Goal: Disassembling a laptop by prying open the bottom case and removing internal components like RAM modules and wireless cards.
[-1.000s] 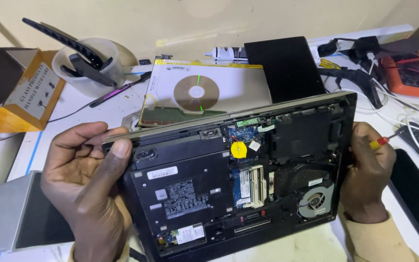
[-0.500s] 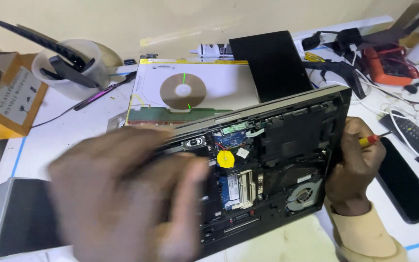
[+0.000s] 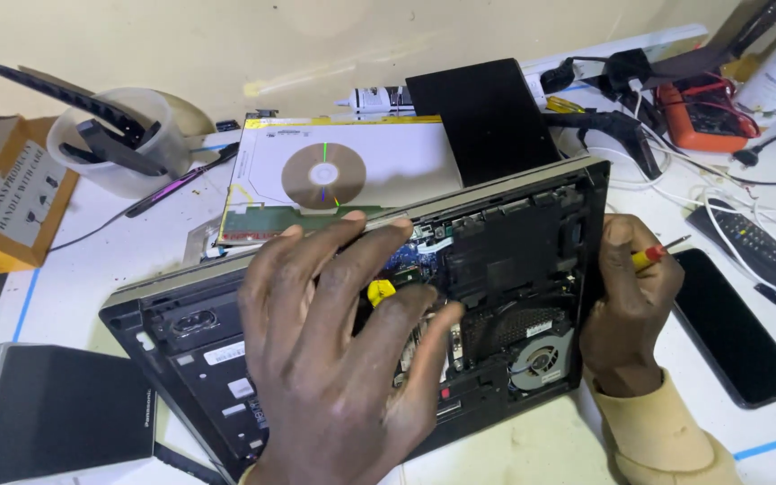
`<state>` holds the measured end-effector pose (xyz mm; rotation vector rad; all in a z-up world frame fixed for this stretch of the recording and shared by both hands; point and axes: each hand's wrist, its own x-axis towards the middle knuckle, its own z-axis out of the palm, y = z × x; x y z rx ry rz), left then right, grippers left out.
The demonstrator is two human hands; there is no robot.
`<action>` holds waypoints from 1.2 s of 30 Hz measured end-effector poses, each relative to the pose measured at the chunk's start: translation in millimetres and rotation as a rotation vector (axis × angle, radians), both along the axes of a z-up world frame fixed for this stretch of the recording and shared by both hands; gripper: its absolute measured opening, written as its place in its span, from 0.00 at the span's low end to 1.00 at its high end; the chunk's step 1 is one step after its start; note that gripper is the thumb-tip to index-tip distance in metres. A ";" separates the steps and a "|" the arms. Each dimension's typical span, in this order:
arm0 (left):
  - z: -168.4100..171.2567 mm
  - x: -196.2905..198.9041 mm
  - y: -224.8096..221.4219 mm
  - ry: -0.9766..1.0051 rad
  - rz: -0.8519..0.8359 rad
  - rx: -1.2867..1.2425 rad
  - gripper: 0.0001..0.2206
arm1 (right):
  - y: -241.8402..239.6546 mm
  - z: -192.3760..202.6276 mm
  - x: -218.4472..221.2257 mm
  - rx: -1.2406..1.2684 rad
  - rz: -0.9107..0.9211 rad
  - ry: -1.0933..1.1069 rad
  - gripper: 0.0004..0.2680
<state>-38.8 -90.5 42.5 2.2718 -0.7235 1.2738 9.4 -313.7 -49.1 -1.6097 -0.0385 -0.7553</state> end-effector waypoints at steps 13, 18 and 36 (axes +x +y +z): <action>-8.0 -0.6 -4.2 -0.116 0.145 0.077 0.10 | 2.0 -6.4 -1.2 -0.009 -0.086 -0.055 0.14; -9.6 1.0 -3.8 -0.158 0.130 0.080 0.08 | -0.9 -9.8 -0.8 0.012 -0.094 -0.052 0.15; -8.3 2.3 -5.6 -0.153 0.115 0.038 0.04 | -3.2 -11.3 -0.2 -0.014 -0.095 -0.051 0.15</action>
